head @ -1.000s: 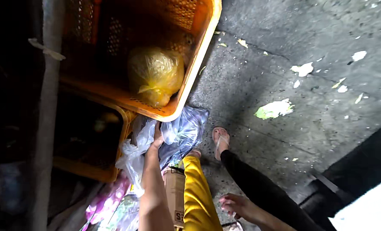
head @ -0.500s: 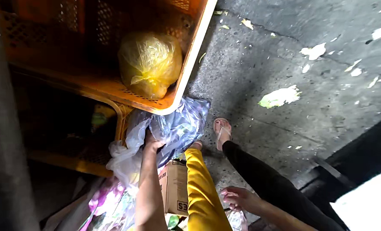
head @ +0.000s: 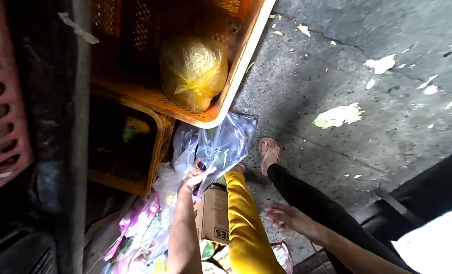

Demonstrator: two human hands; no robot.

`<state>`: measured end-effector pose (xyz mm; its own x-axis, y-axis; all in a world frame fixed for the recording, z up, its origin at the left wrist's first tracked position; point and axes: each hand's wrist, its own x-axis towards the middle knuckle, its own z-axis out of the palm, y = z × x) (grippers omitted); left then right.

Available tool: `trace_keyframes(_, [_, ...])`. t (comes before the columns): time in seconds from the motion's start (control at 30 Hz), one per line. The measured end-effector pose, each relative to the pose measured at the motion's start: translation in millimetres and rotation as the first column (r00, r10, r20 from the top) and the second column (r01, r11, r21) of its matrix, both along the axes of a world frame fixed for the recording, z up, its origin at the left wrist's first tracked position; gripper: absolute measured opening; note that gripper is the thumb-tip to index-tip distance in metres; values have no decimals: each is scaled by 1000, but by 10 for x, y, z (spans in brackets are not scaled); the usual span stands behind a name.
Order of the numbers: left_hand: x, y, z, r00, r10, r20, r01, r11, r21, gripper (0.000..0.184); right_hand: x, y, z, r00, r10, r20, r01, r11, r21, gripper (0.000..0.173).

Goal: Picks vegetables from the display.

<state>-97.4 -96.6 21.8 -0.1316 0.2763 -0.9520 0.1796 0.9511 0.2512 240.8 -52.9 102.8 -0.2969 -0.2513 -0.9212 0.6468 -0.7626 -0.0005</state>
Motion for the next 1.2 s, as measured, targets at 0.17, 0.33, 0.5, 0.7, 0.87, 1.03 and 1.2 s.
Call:
trace_keyframes(0.17, [-383,-109,42,990,-113,-81,109,993,-53,54,-1004,467,140,847,194,-495,47,900,433,33])
trace_keyframes(0.33, [-421,-133,121,995,-91,40,93,994,-64,48,-2119,852,-88,638,652,-409,-195,651,733,50])
trace_keyframes(0.5, [-158,-388,210,996,24,87,-6,978,-207,54,-2263,887,-453,462,887,-8,-694,368,618,56])
trace_keyframes(0.7, [-268,-1062,696,934,333,-128,-324,942,92,26,-1701,1258,-336,354,921,166,-849,241,470,39])
trace_keyframes(0.87, [122,-776,1461,846,523,105,-531,842,93,31,-1674,988,209,671,730,-128,-469,551,690,39])
trace_keyframes(1.03, [641,-604,2295,713,597,368,-667,740,91,21,-1555,1008,696,994,-3,-111,25,980,197,49])
trace_keyframes(1.2, [760,-588,3076,666,536,518,-689,708,154,18,-977,1152,1497,869,115,-481,-20,980,198,48])
